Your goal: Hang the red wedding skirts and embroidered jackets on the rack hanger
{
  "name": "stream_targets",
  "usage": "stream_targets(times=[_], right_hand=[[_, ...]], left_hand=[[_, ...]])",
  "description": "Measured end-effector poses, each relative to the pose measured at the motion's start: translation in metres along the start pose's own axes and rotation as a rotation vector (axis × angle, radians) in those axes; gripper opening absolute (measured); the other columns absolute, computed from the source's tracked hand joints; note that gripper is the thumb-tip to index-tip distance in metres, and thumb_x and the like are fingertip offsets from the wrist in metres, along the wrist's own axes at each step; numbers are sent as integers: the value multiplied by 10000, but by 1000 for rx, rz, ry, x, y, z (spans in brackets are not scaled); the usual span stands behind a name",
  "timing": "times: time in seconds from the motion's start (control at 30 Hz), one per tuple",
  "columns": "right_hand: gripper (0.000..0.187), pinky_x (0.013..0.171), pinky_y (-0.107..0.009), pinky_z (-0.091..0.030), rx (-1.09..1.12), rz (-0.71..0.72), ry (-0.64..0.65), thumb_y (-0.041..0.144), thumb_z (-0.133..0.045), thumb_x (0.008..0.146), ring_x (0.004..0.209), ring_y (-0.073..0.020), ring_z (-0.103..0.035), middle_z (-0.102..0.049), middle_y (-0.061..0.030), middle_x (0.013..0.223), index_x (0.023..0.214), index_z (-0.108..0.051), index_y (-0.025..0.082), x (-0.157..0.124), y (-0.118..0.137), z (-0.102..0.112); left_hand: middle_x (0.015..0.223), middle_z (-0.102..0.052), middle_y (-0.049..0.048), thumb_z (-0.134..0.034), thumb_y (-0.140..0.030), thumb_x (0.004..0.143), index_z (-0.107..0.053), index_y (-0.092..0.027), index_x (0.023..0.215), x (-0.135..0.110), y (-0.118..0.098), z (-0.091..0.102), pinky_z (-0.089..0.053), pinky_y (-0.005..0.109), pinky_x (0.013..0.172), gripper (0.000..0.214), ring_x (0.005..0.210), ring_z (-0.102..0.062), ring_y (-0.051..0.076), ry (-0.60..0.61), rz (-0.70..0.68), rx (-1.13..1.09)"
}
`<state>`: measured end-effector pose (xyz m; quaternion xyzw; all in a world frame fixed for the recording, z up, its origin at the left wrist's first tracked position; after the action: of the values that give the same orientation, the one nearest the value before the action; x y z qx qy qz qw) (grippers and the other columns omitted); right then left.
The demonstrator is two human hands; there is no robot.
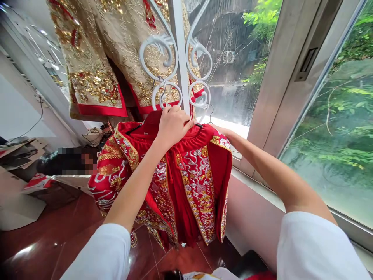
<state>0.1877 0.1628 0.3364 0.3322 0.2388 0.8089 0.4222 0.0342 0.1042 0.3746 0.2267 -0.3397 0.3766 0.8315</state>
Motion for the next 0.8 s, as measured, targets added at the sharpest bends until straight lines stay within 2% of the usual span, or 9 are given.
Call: stream_targets(times=[0.07,0.1,0.23,0.33,0.43,0.53,0.6,0.7,0.8], right_hand=[[96,669,-287,-419,-96,-9,-44,207,-560,679,662,-146,-505,-565,-3,632,593,-540,169,-6,3,12],[111,633,-278,-397,-181,-10,-125,224,-579,683,642,-143,-494,-552,-6,619,602,-534,164,-8,7,22],[220,623,-278,-347,-585,11,-606,363,-643,713,695,-181,-527,-571,-32,638,768,-586,158,-26,24,63],[304,633,-285,-371,-540,-2,-728,429,-659,696,729,-201,-559,-608,-49,653,836,-611,164,-38,17,65],[343,585,-288,-413,-118,-122,-614,481,-666,658,681,-198,-580,-642,-64,671,793,-632,167,-39,-14,48],[313,593,-303,-472,350,-295,-264,451,-718,591,659,-195,-609,-678,-71,725,740,-650,184,-39,-44,16],[323,649,-306,-498,514,-326,-129,446,-738,573,695,-191,-629,-695,-67,784,764,-659,197,-44,-53,1],[377,638,-295,-482,458,-269,-161,526,-690,617,702,-188,-622,-686,-48,768,788,-649,192,-52,-53,0],[393,549,-265,-390,30,-150,-409,552,-565,721,630,-185,-569,-608,-26,621,704,-616,163,-53,-36,30]], left_hand=[[817,-644,93,-412,-353,909,-687,-171,778,0,0,2,-317,441,926,354,963,-506,254,-5,9,-21],[811,-646,88,-415,-356,908,-690,-175,781,0,0,2,-317,441,927,353,957,-508,250,-5,11,-26],[816,-656,82,-415,-391,906,-703,-181,802,0,0,2,-311,448,934,371,952,-503,247,4,19,-31],[832,-657,95,-406,-418,905,-711,-173,828,1,0,-1,-299,457,948,398,954,-499,253,-2,26,-21],[844,-653,99,-397,-419,908,-710,-172,837,2,0,-6,-307,452,947,405,956,-495,253,-20,20,-2],[839,-648,101,-413,-399,904,-706,-175,814,2,2,-9,-316,449,940,379,964,-491,257,-43,20,9],[827,-643,93,-434,-386,896,-699,-184,804,2,3,-10,-319,447,938,344,960,-493,255,-54,23,-3],[800,-627,61,-509,-382,858,-678,-207,821,3,5,-7,-324,436,935,246,919,-509,235,-70,62,-62],[790,-606,35,-567,-385,821,-645,-212,790,4,7,-3,-325,423,931,193,869,-526,213,-75,124,-126]])
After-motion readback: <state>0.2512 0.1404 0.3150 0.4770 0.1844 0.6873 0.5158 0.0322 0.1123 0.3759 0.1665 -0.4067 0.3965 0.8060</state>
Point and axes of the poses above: each hand's wrist, its own x-axis towards the middle knuckle, its own z-axis out of the back of the hand, y = z × x, the point moved 4 cm from there along x, towards the middle knuckle
